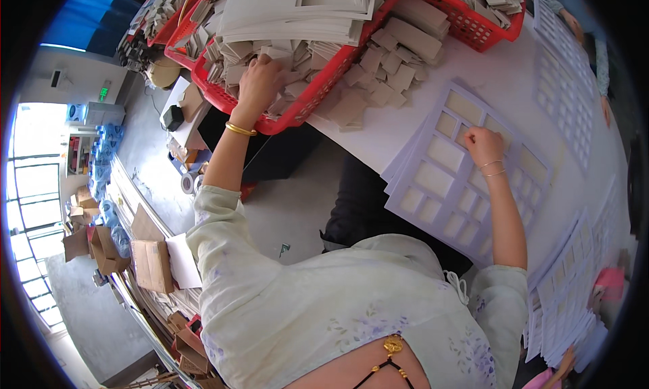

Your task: The person is placing cardboard pieces into slots in a plastic tray.

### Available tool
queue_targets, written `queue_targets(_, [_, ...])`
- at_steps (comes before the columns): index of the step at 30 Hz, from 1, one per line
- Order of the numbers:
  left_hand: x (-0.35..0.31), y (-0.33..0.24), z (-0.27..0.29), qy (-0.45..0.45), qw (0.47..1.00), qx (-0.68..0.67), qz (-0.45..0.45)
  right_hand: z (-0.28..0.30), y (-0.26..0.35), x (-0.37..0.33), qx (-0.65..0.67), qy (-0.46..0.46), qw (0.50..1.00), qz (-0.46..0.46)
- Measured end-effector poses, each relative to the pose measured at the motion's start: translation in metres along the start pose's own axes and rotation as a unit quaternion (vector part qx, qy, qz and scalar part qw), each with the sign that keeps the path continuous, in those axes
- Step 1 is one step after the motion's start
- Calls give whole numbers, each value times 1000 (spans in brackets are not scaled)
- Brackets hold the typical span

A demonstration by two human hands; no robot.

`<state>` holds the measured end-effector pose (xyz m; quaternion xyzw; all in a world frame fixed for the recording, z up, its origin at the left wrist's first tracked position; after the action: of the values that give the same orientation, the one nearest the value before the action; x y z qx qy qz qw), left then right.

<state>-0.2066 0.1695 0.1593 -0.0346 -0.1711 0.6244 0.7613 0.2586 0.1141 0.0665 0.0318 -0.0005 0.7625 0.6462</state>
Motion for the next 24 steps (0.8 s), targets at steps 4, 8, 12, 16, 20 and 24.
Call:
queue_targets(4, [-5, -4, 16, -20, 993, -105, 49, 4, -1, -2, -9, -13, 1000, -8])
queue_targets(8, [-11, -34, 48, -106, 924, -360, 67, 5, -2, -5, -5, 10, 1000, -18])
queue_targets(12, [-17, -115, 22, -22, 813, -582, 24, 42, 46, -11, 249, -70, 965, 44])
queue_targets(16, [-26, -194, -34, 139, 759, -633, 68, 84, 103, -25, 645, 5, 761, 72])
queue_targets(20, [-39, -258, -80, 252, 679, -683, 94, 84, 85, -41, 744, 10, 665, 66])
queue_targets(24, [-48, -289, -127, 311, 582, -737, 146, 69, 45, -68, 752, 52, 657, 1])
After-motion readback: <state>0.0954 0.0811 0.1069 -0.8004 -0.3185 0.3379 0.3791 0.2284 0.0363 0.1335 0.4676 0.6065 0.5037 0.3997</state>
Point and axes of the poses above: each hand's wrist, its own x-axis towards the middle knuckle, its own z-axis out of the back of the hand, y = z × x, the point moved 9 cm from there along x, towards the middle knuckle, and after that the axes turned 11 degrees about -x, right-handed, at the moved point
